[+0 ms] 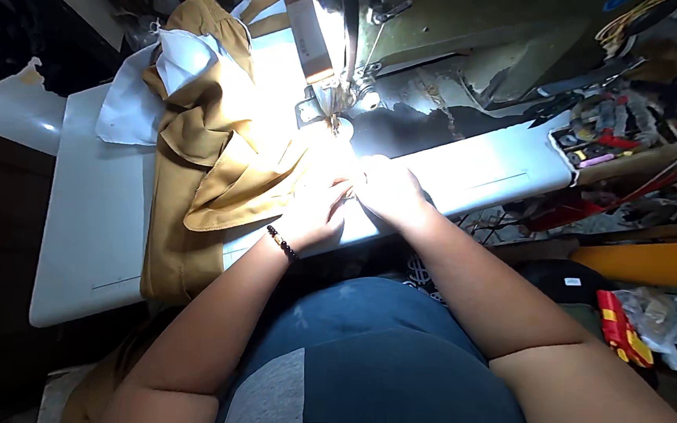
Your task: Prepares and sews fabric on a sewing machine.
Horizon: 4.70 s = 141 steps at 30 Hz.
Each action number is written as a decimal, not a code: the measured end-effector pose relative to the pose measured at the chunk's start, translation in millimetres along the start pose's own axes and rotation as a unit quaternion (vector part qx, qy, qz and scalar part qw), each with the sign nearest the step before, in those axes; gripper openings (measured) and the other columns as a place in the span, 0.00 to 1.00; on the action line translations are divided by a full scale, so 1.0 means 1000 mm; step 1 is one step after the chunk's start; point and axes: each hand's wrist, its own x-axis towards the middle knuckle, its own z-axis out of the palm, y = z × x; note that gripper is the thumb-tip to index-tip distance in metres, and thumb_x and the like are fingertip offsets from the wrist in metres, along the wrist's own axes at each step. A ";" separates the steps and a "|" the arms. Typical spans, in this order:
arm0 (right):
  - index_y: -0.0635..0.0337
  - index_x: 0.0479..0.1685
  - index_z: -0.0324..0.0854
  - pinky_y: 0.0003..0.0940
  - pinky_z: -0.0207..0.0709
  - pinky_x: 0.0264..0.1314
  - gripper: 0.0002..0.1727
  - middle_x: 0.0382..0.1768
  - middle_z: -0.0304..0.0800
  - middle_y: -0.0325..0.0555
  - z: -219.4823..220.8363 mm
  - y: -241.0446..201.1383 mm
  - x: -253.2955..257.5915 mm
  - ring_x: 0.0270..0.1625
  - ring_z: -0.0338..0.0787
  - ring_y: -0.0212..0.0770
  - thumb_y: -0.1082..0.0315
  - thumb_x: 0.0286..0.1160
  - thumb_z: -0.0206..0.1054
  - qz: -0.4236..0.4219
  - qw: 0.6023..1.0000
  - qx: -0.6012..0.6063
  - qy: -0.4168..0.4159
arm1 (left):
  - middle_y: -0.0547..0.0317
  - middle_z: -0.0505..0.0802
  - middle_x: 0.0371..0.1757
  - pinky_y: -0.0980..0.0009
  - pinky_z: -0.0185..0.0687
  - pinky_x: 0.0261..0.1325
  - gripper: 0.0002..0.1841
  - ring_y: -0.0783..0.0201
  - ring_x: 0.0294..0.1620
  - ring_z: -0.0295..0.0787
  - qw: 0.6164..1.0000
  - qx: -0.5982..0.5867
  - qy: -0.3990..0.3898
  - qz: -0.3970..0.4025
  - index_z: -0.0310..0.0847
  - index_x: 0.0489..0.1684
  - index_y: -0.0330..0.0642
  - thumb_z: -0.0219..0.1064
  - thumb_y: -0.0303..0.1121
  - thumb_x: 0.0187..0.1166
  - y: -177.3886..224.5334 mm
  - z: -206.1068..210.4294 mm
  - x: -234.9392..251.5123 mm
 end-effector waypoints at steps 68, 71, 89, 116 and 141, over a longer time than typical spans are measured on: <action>0.61 0.50 0.76 0.21 0.80 0.27 0.09 0.36 0.85 0.41 -0.020 0.005 0.070 0.26 0.85 0.27 0.68 0.80 0.69 0.171 0.855 0.488 -0.039 | 0.36 0.82 0.77 0.45 0.61 0.87 0.22 0.43 0.83 0.73 0.984 0.064 0.091 -0.138 0.82 0.62 0.25 0.57 0.38 0.88 -0.083 -0.172 -0.115; 0.58 0.67 0.71 0.27 0.85 0.29 0.16 0.53 0.86 0.48 -0.015 -0.001 0.066 0.36 0.91 0.37 0.65 0.87 0.62 0.214 0.731 0.648 -0.020 | 0.58 0.88 0.58 0.77 0.78 0.68 0.18 0.80 0.59 0.83 0.985 -0.027 0.125 -0.116 0.81 0.60 0.34 0.56 0.40 0.90 -0.079 -0.187 -0.093; 0.62 0.45 0.78 0.18 0.77 0.17 0.12 0.22 0.87 0.42 -0.003 0.002 -0.045 0.16 0.83 0.27 0.65 0.93 0.53 0.176 0.715 0.666 -0.117 | 0.43 0.89 0.66 0.40 0.79 0.65 0.18 0.42 0.69 0.86 0.979 0.098 -0.028 -0.174 0.82 0.69 0.43 0.52 0.32 0.86 -0.019 -0.023 0.065; 0.63 0.35 0.80 0.54 0.80 0.37 0.03 0.27 0.86 0.55 -0.017 -0.011 0.001 0.37 0.91 0.57 0.73 0.67 0.65 0.033 0.994 0.080 0.070 | 0.48 0.95 0.46 0.41 0.77 0.65 0.15 0.43 0.56 0.90 0.967 0.216 0.103 0.087 0.92 0.42 0.46 0.69 0.46 0.71 -0.005 -0.008 0.045; 0.64 0.47 0.91 0.56 0.82 0.50 0.13 0.42 0.93 0.56 0.002 0.007 -0.005 0.49 0.92 0.55 0.66 0.70 0.69 -0.069 0.988 0.135 0.003 | 0.48 0.90 0.69 0.54 0.75 0.76 0.20 0.54 0.73 0.85 0.998 -0.054 0.015 0.017 0.87 0.63 0.37 0.62 0.33 0.76 -0.012 -0.002 0.004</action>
